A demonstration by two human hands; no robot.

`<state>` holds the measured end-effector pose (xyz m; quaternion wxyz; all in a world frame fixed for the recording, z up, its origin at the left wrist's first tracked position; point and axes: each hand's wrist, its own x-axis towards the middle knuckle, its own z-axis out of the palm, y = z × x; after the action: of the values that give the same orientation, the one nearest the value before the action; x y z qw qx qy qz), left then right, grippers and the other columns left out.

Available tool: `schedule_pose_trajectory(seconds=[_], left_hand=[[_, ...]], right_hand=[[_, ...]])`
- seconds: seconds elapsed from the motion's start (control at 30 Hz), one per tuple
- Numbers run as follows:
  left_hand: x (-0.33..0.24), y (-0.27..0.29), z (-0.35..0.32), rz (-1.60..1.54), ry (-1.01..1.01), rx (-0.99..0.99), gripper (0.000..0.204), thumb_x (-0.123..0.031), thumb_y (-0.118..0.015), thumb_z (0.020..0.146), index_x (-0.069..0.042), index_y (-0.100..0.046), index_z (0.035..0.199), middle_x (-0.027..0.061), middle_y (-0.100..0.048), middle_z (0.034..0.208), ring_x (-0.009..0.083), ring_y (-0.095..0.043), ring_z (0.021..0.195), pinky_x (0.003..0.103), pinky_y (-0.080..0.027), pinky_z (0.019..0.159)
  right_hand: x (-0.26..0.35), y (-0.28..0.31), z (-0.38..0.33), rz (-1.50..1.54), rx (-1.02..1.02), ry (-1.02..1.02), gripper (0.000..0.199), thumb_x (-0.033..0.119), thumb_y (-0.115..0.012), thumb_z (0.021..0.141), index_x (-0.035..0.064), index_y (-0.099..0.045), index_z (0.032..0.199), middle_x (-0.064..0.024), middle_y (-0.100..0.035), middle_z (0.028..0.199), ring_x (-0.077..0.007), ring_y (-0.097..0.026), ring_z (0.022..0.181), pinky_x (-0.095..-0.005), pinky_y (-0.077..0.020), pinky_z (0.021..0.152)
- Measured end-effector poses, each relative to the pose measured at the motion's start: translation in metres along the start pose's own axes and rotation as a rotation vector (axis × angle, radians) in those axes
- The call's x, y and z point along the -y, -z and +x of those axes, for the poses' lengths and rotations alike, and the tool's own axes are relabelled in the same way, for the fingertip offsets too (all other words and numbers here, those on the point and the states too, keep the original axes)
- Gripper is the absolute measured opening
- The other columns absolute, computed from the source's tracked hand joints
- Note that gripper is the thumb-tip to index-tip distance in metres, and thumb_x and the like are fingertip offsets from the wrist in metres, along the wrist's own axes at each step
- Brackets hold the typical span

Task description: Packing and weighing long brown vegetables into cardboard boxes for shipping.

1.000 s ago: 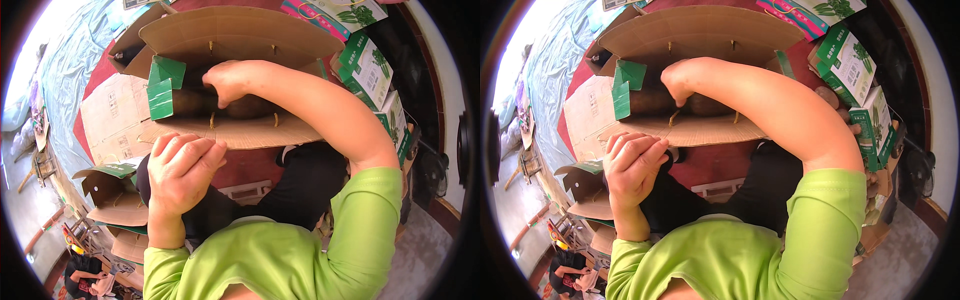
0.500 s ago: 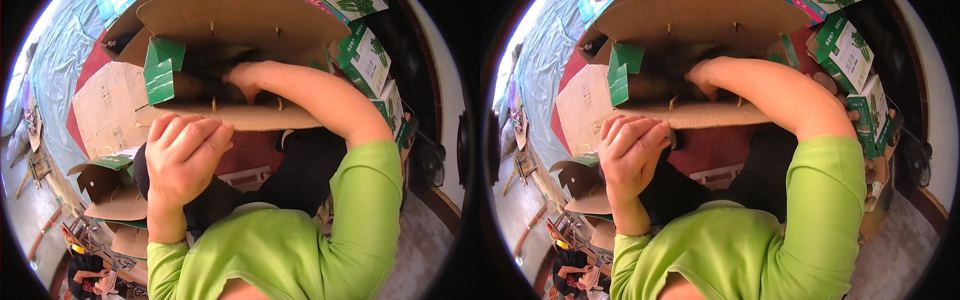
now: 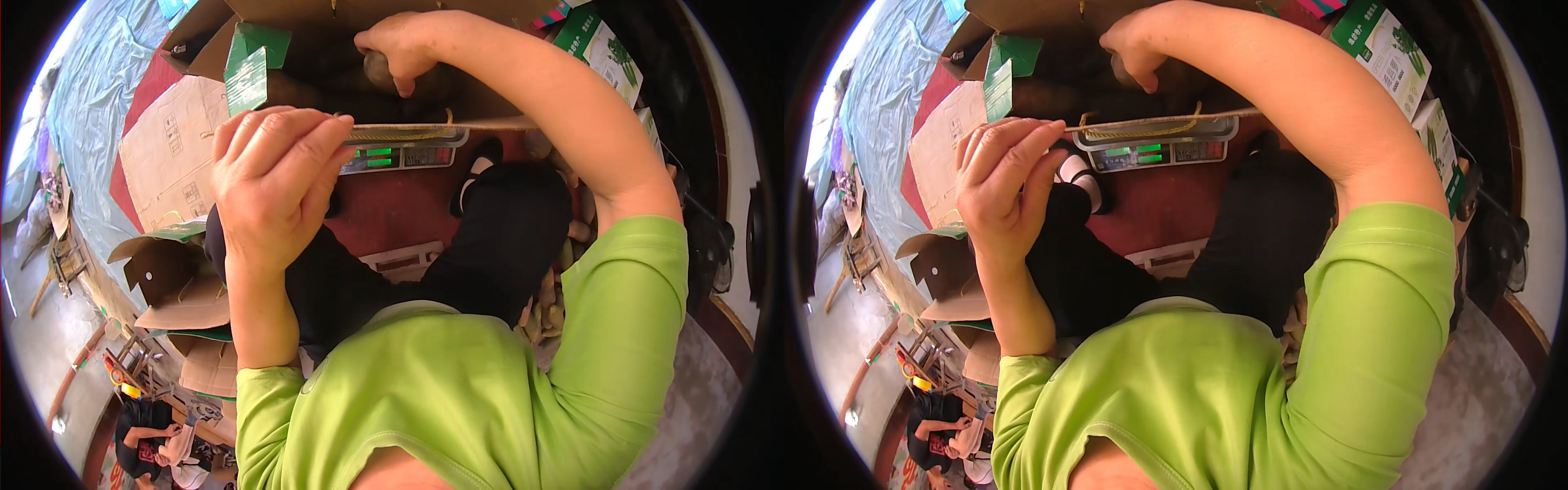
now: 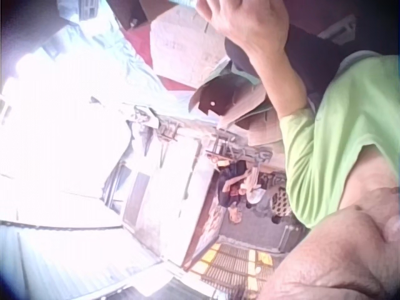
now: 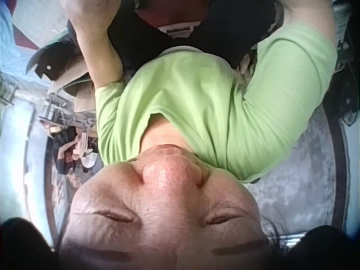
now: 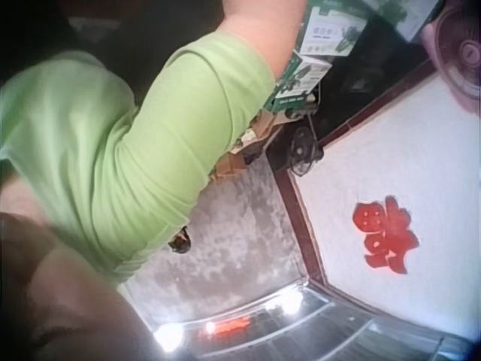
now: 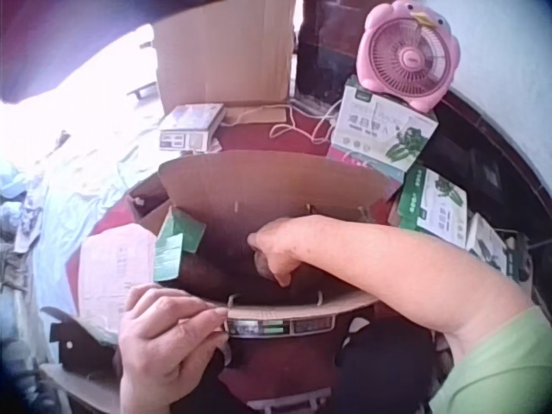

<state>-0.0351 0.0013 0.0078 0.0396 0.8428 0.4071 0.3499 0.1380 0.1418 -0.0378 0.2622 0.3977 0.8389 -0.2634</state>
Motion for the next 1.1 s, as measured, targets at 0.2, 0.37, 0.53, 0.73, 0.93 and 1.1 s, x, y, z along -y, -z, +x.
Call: schedule_pose_trajectory(seconds=[0.2,0.37,0.53,0.73,0.93,1.1], left_hand=[[-0.001,0.002,-0.002,0.063,0.013,-0.118,0.022,-0.01,-0.073,0.064,-0.009,-0.069,0.085,0.0015,-0.06,0.078,0.0189,-0.059,0.075,0.031,-0.042,0.072],[-0.003,0.004,-0.004,0.086,0.049,-0.17,0.021,-0.009,-0.073,0.064,-0.008,-0.069,0.084,0.0017,-0.06,0.078,0.019,-0.058,0.074,0.031,-0.041,0.071],[-0.003,0.006,-0.005,0.077,0.083,-0.202,0.019,-0.008,-0.073,0.065,-0.008,-0.07,0.084,0.0021,-0.06,0.077,0.0189,-0.058,0.074,0.031,-0.04,0.07],[-0.001,0.004,-0.002,0.071,0.08,-0.197,0.019,-0.007,-0.073,0.066,-0.008,-0.07,0.084,0.0025,-0.06,0.076,0.019,-0.058,0.074,0.03,-0.04,0.07],[-0.001,0.005,-0.003,0.074,0.098,-0.181,0.018,-0.006,-0.072,0.067,-0.007,-0.07,0.085,0.0035,-0.061,0.077,0.0193,-0.058,0.075,0.031,-0.04,0.071],[-0.003,-0.001,0.0,0.069,0.111,-0.221,0.016,-0.006,-0.071,0.07,-0.008,-0.07,0.085,0.0041,-0.061,0.077,0.0192,-0.057,0.075,0.031,-0.041,0.071]], right_hand=[[0.004,-0.001,-0.015,-0.07,0.034,-0.061,0.076,0.014,-0.082,0.055,0.007,-0.048,0.123,-0.0147,-0.061,0.109,-0.0317,-0.056,0.106,-0.0402,-0.0469,0.086],[0.0,-0.006,-0.015,-0.12,0.038,-0.101,0.077,0.012,-0.082,0.054,0.0057,-0.048,0.124,-0.0145,-0.061,0.112,-0.0315,-0.056,0.107,-0.04,-0.0469,0.087],[-0.008,-0.01,-0.013,-0.111,0.038,-0.116,0.078,0.011,-0.081,0.055,0.0053,-0.048,0.125,-0.0142,-0.061,0.111,-0.0318,-0.056,0.107,-0.0399,-0.0467,0.088],[-0.006,0.001,-0.027,-0.046,0.007,-0.144,0.076,0.009,-0.08,0.057,0.0047,-0.047,0.125,-0.0152,-0.06,0.113,-0.0309,-0.056,0.108,-0.0388,-0.0459,0.089],[-0.027,0.031,-0.091,0.206,-0.356,0.025,0.067,0.021,-0.076,0.057,0.0047,-0.05,0.117,-0.0152,-0.061,0.109,-0.0318,-0.058,0.103,-0.0389,-0.0449,0.089],[-0.028,0.026,-0.193,0.631,-0.965,0.073,0.059,0.011,-0.077,0.062,0.0018,-0.05,0.114,-0.0077,-0.059,0.1,-0.0168,-0.056,0.096,-0.0284,-0.0449,0.085]])
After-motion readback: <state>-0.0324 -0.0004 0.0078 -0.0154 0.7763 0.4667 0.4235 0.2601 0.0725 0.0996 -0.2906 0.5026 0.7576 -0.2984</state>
